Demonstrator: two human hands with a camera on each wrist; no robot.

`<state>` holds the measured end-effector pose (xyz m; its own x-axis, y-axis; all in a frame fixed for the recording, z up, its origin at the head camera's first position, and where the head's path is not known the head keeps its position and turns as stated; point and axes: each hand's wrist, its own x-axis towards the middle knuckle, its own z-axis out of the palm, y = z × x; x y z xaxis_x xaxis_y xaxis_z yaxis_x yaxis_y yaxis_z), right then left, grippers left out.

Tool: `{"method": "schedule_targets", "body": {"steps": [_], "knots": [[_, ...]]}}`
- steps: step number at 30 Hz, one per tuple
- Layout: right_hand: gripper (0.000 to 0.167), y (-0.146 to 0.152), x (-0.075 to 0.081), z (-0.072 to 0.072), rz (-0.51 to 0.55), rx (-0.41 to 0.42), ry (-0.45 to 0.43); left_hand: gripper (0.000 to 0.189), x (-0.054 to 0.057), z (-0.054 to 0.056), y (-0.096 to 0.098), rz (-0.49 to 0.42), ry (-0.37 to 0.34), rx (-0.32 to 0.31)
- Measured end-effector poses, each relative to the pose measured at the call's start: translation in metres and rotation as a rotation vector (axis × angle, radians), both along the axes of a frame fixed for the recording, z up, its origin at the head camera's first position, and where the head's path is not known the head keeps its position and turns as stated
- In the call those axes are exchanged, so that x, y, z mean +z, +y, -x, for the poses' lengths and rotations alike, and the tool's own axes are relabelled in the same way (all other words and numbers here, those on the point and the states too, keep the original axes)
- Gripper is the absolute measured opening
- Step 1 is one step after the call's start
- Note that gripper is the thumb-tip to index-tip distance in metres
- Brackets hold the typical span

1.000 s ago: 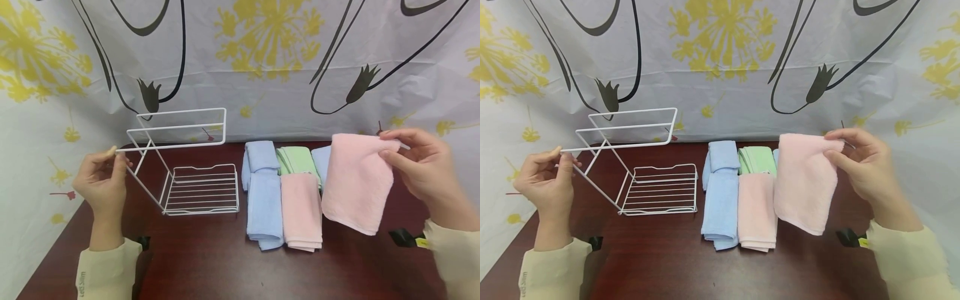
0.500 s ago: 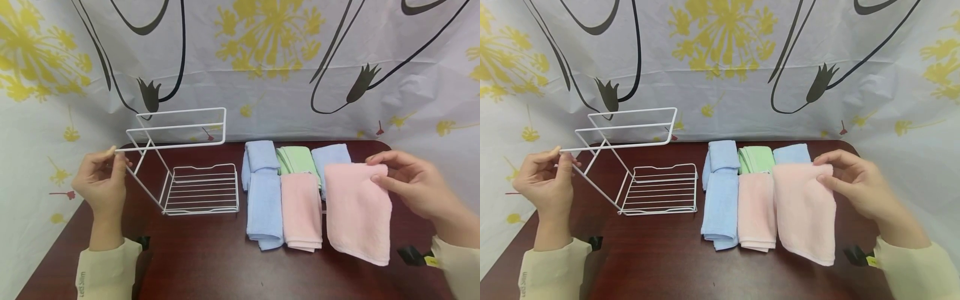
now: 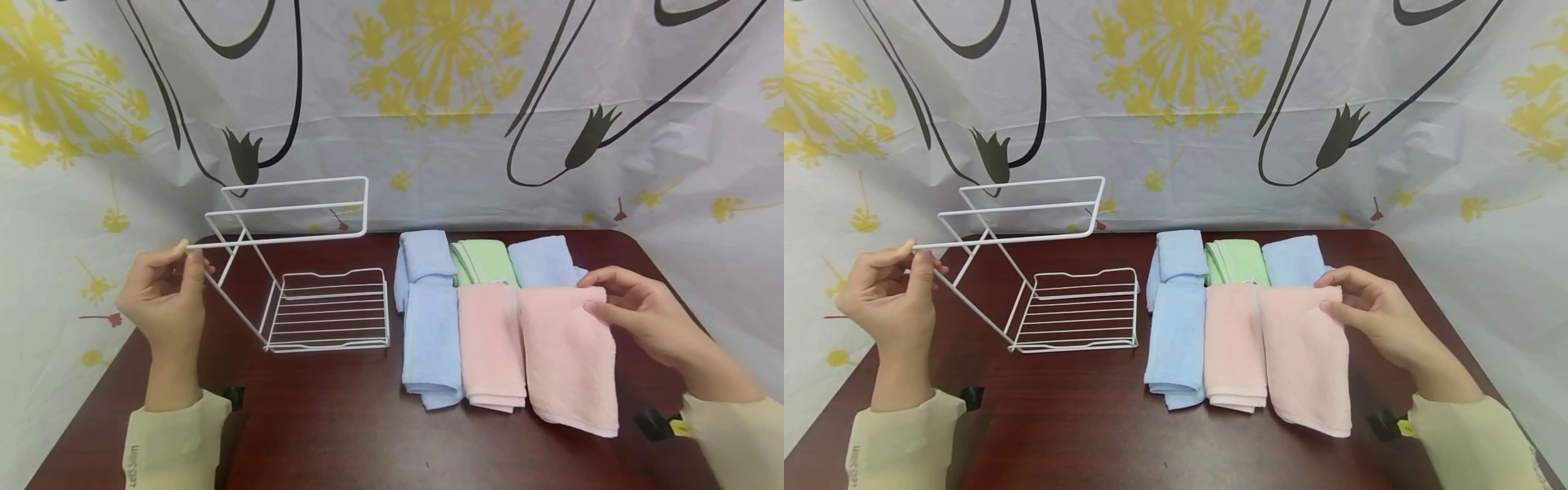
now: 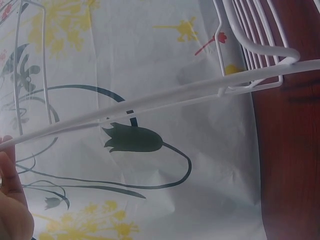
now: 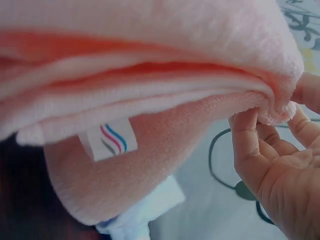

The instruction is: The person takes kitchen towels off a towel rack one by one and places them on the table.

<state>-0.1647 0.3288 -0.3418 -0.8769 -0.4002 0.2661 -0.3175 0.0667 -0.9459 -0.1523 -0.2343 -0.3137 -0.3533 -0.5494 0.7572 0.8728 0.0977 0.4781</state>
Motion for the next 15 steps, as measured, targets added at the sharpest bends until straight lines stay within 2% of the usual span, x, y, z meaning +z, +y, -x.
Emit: {"method": "schedule_targets", "body": {"steps": [4,9,15], "knots": [[0.034,0.003,-0.007,0.008,-0.111,-0.083,-0.016,0.014,0.000,0.000,0.000,-0.005,0.004,0.000],[0.031,0.007,-0.015,0.017,-0.197,-0.123,-0.031,0.014,0.000,0.001,0.000,-0.007,0.005,0.001],[0.027,0.009,-0.024,0.027,-0.324,-0.184,-0.007,0.015,-0.001,0.003,-0.001,-0.005,0.011,0.001]]}}
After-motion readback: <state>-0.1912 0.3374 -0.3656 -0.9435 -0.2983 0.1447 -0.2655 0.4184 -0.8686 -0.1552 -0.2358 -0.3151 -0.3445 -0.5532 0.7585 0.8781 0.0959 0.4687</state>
